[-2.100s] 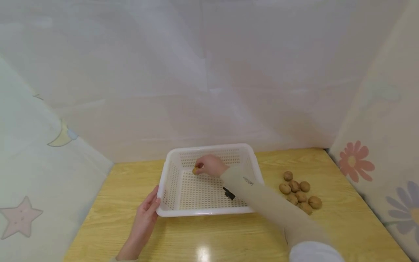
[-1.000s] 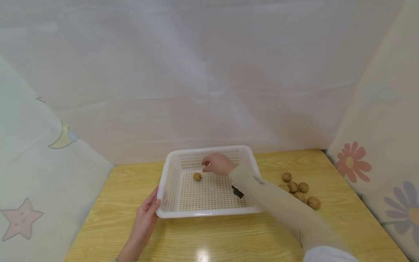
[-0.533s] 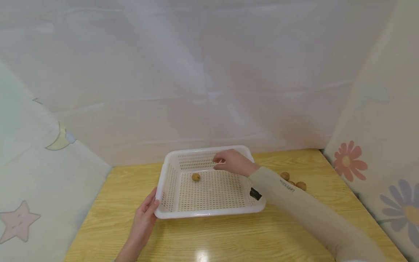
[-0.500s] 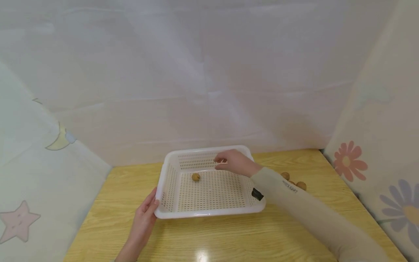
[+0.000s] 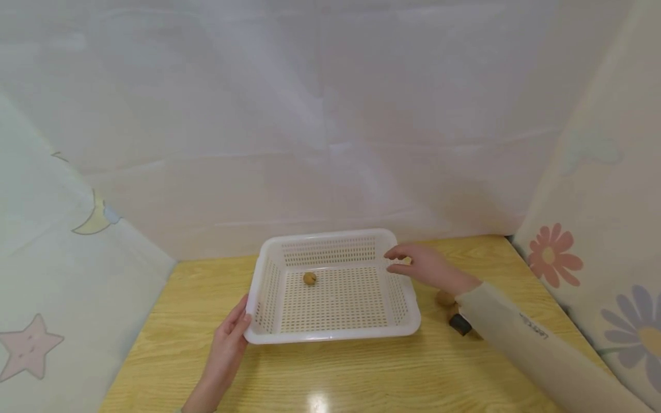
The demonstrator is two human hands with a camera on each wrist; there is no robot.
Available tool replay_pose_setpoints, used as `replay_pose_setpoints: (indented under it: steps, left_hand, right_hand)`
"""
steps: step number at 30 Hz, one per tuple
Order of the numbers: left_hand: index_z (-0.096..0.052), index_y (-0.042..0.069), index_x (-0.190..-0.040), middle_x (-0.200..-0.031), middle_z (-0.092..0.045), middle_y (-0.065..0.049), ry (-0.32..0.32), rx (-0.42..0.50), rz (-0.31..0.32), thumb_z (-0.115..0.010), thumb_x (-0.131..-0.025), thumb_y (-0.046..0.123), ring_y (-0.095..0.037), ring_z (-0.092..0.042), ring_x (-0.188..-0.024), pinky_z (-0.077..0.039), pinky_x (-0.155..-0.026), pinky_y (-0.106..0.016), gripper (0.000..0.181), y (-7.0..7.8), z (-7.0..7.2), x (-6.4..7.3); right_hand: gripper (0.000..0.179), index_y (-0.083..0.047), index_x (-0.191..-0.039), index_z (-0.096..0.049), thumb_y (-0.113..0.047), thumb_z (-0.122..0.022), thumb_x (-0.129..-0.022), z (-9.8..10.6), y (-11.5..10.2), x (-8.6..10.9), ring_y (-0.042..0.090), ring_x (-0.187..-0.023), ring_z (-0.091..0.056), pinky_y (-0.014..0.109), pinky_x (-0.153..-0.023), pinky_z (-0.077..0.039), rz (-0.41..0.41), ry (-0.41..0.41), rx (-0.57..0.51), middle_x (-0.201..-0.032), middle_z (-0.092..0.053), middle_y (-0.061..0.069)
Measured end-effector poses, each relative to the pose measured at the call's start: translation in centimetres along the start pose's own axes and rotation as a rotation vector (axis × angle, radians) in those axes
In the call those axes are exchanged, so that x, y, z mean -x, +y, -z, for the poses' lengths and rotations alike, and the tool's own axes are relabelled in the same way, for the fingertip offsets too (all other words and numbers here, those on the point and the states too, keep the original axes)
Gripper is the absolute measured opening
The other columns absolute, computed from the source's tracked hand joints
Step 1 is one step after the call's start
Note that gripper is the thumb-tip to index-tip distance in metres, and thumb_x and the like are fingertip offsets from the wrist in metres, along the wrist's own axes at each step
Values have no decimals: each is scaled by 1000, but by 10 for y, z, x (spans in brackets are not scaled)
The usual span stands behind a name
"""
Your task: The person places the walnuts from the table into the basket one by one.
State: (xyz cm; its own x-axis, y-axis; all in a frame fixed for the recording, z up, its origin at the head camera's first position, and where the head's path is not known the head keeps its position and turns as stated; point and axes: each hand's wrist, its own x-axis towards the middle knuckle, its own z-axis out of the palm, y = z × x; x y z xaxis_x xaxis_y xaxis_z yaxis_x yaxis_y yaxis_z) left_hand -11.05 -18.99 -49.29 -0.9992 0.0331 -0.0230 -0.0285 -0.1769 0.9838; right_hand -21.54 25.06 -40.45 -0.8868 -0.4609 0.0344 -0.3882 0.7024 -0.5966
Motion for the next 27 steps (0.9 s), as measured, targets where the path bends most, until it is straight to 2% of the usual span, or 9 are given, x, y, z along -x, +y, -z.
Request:
replay_pose_setpoints:
  steps: [4,12,17,21,23,27]
  left_hand:
    - [-22,-3,-163,-166,-29,-22,-2,-10,-3,-46,-113,18,-26,-37,-148,-43,-113,-26,60,0,0,0]
    - [-22,-2,-163,-167,-28,-20,-10,-9,-1,-46,-113,18,-27,-36,-150,-43,-113,-25,59,-1,1,-1]
    - [-23,1,-164,-168,-29,-17,-5,-7,24,-46,-112,20,-29,-33,-151,-42,-114,-26,59,-2,1,-1]
    - [-24,1,-164,-168,-29,-18,4,-14,19,-47,-112,19,-23,-38,-149,-43,-113,-25,59,-3,0,0]
    - [-24,1,-164,-167,-29,-19,6,-14,16,-47,-112,19,-20,-41,-147,-44,-112,-24,59,-3,0,0]
    - [-25,2,-164,-168,-30,-17,10,-5,21,-47,-112,20,-15,-43,-145,-45,-111,-23,59,-2,-1,0]
  right_hand:
    - [38,-5,-128,-72,-31,-72,-100,7,14,18,31,-112,-65,36,-82,-57,-8,40,46,-126,-72,11]
    - [36,-7,-130,-72,-30,-71,-101,18,41,53,36,-114,-65,32,-80,-58,-43,87,98,-130,-71,13]
    - [35,-10,-129,-73,-29,-72,-100,24,60,75,26,-108,-66,28,-76,-57,-69,132,125,-129,-70,15]
    - [35,-7,-130,-72,-25,-73,-100,27,76,90,15,-105,-66,26,-73,-58,-78,150,123,-127,-71,17]
    - [35,-7,-130,-72,-23,-74,-99,28,85,98,5,-103,-64,25,-73,-58,-76,160,127,-126,-72,17]
    - [36,-9,-129,-72,-24,-76,-97,28,100,114,-1,-96,-62,25,-71,-57,-116,159,133,-126,-72,19]
